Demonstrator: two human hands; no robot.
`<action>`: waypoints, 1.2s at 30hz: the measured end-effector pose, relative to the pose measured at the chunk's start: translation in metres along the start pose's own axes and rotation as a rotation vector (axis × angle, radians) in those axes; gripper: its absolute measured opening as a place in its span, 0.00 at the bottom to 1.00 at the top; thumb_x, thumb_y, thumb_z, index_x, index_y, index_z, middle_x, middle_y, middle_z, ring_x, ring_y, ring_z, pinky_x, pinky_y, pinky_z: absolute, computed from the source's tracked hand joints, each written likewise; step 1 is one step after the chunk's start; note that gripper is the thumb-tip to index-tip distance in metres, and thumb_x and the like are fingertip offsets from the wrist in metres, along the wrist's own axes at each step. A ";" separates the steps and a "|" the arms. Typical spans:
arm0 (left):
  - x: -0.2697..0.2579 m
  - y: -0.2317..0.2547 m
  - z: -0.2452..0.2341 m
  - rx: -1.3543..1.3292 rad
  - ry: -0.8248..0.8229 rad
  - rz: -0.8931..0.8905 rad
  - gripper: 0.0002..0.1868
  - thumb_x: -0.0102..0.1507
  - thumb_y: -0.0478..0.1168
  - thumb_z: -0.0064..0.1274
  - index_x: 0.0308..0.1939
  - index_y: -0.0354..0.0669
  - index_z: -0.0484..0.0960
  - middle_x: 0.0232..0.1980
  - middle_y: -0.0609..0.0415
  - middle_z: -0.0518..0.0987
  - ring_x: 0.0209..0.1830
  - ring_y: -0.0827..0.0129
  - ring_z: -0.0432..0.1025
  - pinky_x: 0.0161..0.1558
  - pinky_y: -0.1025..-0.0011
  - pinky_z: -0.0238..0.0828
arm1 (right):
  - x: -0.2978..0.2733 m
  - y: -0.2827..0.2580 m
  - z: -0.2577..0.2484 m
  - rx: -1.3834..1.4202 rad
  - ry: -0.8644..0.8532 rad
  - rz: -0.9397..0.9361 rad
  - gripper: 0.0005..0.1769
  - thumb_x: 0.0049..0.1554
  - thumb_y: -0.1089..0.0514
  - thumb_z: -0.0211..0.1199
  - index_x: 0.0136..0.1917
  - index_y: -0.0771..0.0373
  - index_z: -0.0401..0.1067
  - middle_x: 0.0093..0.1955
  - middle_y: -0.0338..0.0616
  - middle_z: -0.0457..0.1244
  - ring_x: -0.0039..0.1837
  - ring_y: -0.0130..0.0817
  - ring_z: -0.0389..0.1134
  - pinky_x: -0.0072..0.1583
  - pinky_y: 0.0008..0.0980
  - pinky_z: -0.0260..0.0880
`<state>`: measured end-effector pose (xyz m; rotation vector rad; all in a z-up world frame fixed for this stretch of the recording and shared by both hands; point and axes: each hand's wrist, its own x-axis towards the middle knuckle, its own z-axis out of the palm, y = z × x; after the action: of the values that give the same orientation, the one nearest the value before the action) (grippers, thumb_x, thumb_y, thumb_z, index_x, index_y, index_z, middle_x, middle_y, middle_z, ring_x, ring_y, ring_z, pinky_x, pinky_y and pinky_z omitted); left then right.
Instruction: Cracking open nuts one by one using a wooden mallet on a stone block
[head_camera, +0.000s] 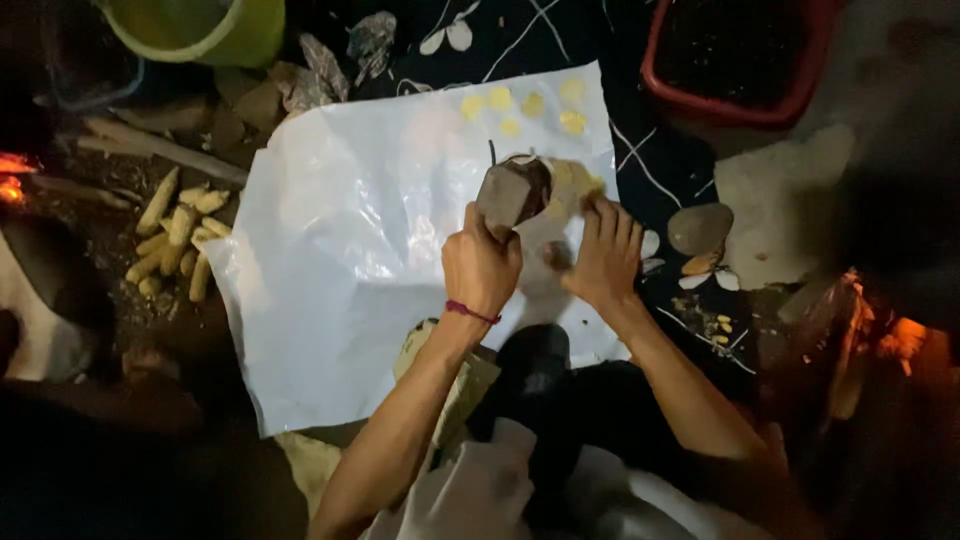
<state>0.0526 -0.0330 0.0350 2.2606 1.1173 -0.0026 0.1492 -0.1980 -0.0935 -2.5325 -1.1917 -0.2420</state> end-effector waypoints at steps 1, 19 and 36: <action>0.008 -0.010 0.017 0.000 -0.003 0.001 0.16 0.59 0.42 0.56 0.45 0.43 0.69 0.31 0.28 0.80 0.37 0.29 0.78 0.40 0.40 0.77 | 0.006 -0.004 -0.006 -0.001 -0.001 0.002 0.55 0.18 0.52 0.80 0.60 0.69 0.69 0.65 0.58 0.60 0.68 0.58 0.60 0.61 0.55 0.60; 0.002 -0.084 0.001 0.026 0.093 -0.191 0.22 0.58 0.47 0.57 0.50 0.39 0.73 0.38 0.27 0.81 0.46 0.25 0.76 0.49 0.33 0.70 | -0.027 -0.028 -0.031 0.193 0.166 -0.009 0.32 0.62 0.53 0.64 0.72 0.77 0.65 0.73 0.67 0.59 0.75 0.63 0.60 0.73 0.54 0.58; 0.023 -0.097 0.036 -0.211 0.052 -0.242 0.12 0.53 0.43 0.56 0.39 0.48 0.88 0.37 0.41 0.85 0.48 0.35 0.78 0.54 0.41 0.74 | -0.186 0.100 -0.102 0.041 0.136 0.475 0.05 0.60 0.59 0.76 0.50 0.55 0.82 0.40 0.39 0.68 0.46 0.40 0.71 0.50 0.36 0.71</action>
<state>0.0068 0.0094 -0.0505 1.9400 1.3469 0.0736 0.1068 -0.4280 -0.0750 -2.6220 -0.5157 -0.2611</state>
